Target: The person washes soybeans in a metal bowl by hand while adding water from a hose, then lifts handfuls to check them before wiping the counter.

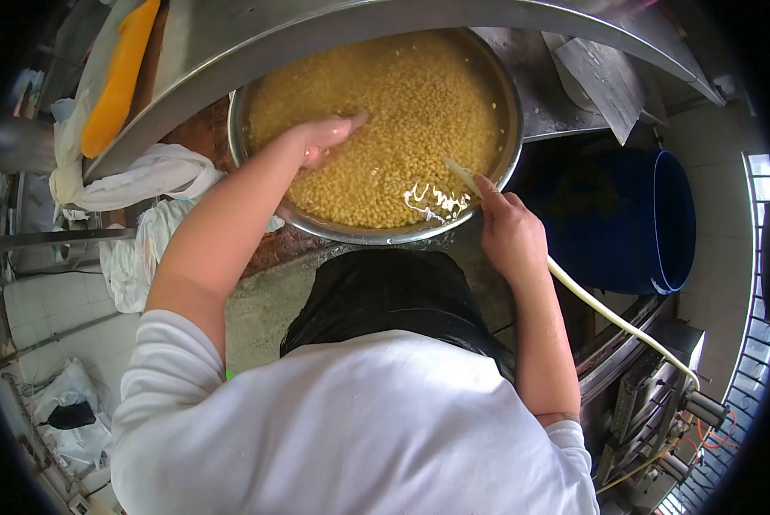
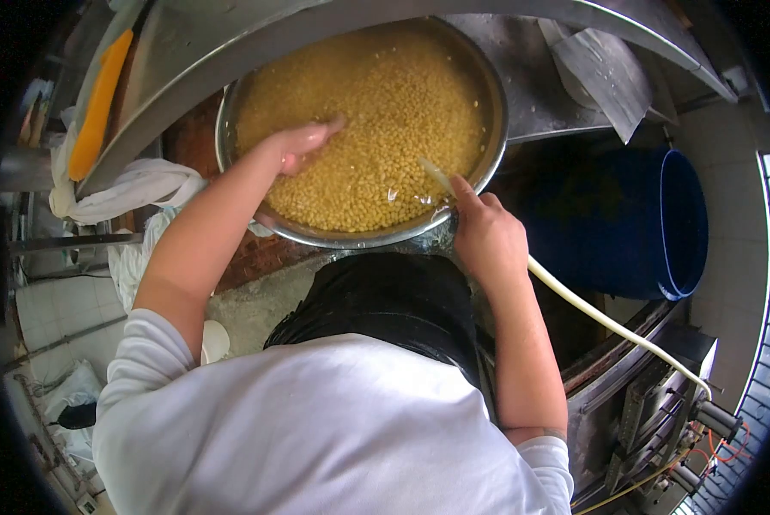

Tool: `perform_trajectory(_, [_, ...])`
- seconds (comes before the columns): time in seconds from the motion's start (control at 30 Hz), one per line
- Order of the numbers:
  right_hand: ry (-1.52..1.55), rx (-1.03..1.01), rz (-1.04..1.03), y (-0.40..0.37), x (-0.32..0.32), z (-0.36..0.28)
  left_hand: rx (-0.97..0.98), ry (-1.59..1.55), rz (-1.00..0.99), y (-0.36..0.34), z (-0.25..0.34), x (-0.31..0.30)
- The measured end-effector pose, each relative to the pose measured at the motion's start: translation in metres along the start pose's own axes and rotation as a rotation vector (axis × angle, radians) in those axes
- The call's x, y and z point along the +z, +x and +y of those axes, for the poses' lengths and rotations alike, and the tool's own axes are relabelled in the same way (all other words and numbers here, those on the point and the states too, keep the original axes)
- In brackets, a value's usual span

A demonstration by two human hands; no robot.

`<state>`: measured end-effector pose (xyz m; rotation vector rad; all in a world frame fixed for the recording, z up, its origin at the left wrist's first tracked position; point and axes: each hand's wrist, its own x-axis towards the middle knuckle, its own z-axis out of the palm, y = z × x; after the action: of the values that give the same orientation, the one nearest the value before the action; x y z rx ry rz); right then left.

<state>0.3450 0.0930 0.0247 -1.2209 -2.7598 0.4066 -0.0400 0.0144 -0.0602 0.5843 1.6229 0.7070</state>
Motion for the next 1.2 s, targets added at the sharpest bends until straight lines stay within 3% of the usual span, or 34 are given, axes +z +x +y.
perform_trajectory(0.07, [0.011,-0.003,-0.001,0.000,0.000,0.000,-0.148,0.018,0.027,-0.009,0.027,0.023])
perform_trajectory(0.1, [0.011,-0.002,0.000,0.000,0.000,0.001,-0.147,0.019,0.026,0.007,0.006,0.011])
perform_trajectory(0.17, [0.016,-0.032,0.000,0.001,0.002,0.003,0.119,-0.096,-0.320,0.057,-0.053,-0.028])
perform_trajectory(0.2, [0.016,-0.032,0.001,0.001,0.001,0.003,0.119,-0.095,-0.320,0.063,-0.046,-0.025])
perform_trajectory(0.27, [0.007,-0.029,-0.007,0.002,0.001,0.004,-0.270,-0.049,-0.240,0.075,-0.028,-0.006])
perform_trajectory(0.37, [0.026,-0.038,0.005,0.002,0.001,0.005,-0.255,0.092,-0.071,0.024,0.008,0.023])
perform_trajectory(0.5, [0.013,-0.029,-0.005,0.002,0.002,0.005,-0.249,0.111,0.012,0.021,0.009,0.030])
perform_trajectory(0.6, [0.015,-0.029,-0.003,0.002,0.002,0.006,-0.179,0.088,-0.024,0.023,0.006,0.028])
perform_trajectory(0.67, [0.012,-0.027,-0.010,0.002,0.002,0.006,-0.196,-0.185,-0.216,0.017,0.013,0.031])
perform_trajectory(0.8, [0.008,-0.025,-0.006,0.003,0.003,0.006,-0.149,-0.296,-0.191,0.037,-0.004,0.032])
perform_trajectory(0.87, [0.005,-0.032,0.001,0.003,0.003,0.006,-0.180,-0.492,-0.412,0.034,0.001,0.037])
perform_trajectory(0.97, [0.008,-0.029,-0.004,0.003,0.002,0.006,-0.171,-0.461,-0.287,0.011,0.018,0.043])
perform_trajectory(1.2, [0.024,-0.035,0.012,0.003,0.004,0.006,-0.146,-0.549,-0.386,0.006,0.023,0.046])
